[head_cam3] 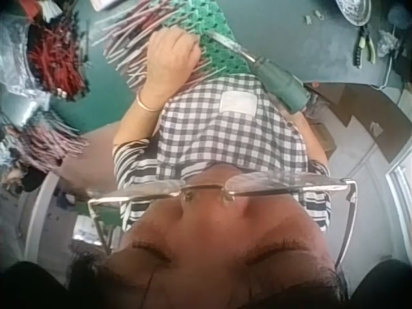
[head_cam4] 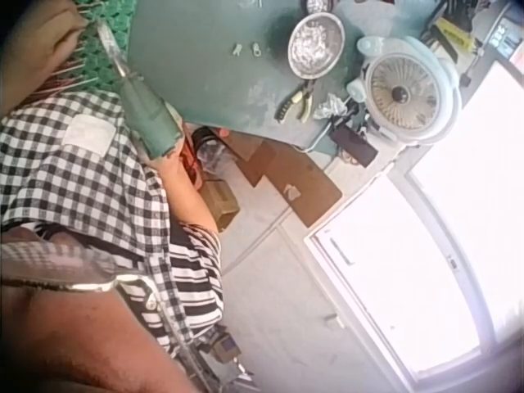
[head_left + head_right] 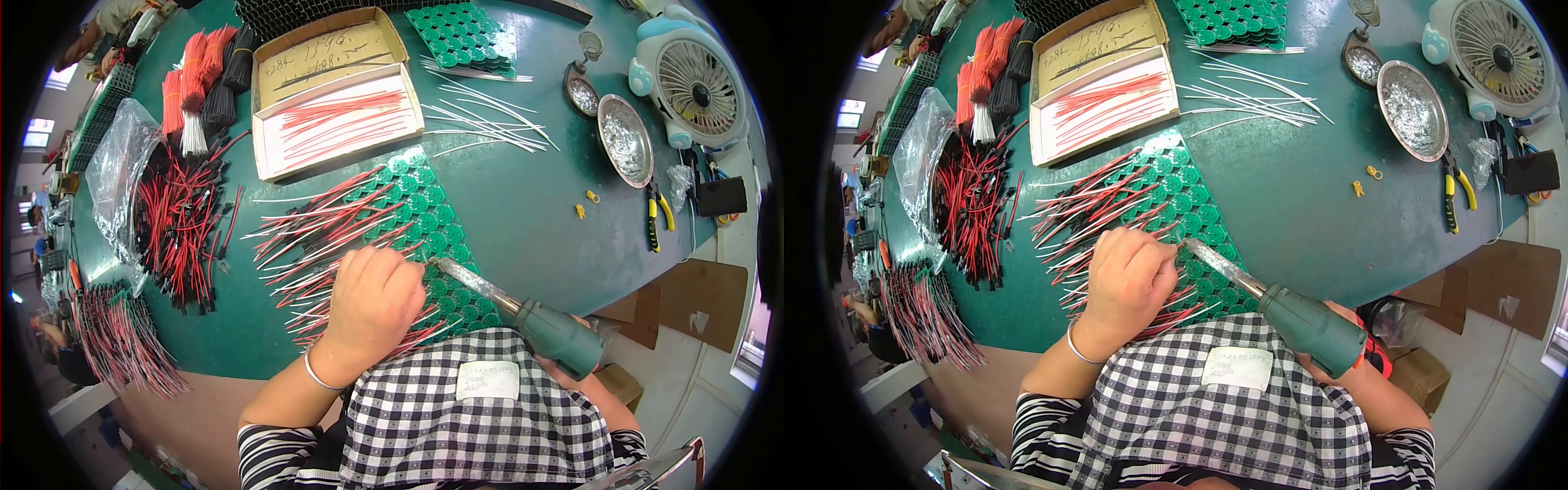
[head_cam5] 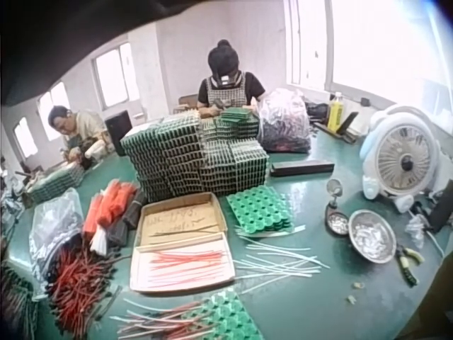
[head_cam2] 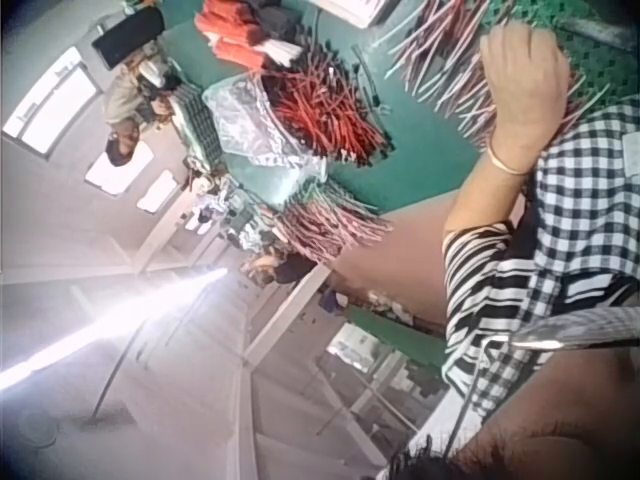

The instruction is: The person shrinks tubing onto wires connected to green circuit boards using a heat gun.

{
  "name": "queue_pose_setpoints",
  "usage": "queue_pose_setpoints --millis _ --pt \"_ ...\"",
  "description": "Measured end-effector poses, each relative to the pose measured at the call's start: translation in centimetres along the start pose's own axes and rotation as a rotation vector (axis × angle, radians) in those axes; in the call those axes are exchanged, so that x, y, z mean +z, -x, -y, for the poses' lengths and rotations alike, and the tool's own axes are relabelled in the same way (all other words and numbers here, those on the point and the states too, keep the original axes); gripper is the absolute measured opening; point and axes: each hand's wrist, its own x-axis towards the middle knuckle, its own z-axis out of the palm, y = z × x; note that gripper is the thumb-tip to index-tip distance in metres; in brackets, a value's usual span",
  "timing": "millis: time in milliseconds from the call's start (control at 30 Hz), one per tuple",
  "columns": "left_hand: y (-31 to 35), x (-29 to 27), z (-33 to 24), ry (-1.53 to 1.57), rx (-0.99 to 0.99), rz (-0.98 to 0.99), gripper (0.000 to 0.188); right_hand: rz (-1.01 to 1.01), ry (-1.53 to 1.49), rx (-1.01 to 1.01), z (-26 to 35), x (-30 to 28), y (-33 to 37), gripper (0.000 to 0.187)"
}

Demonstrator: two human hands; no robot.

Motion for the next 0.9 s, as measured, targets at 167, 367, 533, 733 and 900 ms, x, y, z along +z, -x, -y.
queue_pose_setpoints --millis 167,367,533,733,900 --pt "0.1 -0.2 0.2 0.003 -0.012 -0.009 0.019 -0.117 0.017 0.078 0.4 0.1 0.3 0.029" --pt "1.4 -0.2 0.7 0.022 -0.006 0.043 0.018 -0.11 -0.106 0.12 0.7 0.7 0.2 0.032" --pt "1.5 -0.5 0.6 0.032 -0.057 0.001 0.017 -0.148 -0.463 0.159 0.7 -0.2 -0.3 0.056" --pt "0.3 -8.2 5.9 -0.246 -0.208 -0.286 0.01 -0.585 -0.673 0.183 -0.9 3.3 1.6 0.061" --pt "1.1 -9.0 14.8 -0.645 -0.627 -0.12 0.017 -0.386 -0.608 0.175 -2.4 2.8 2.0 0.062"
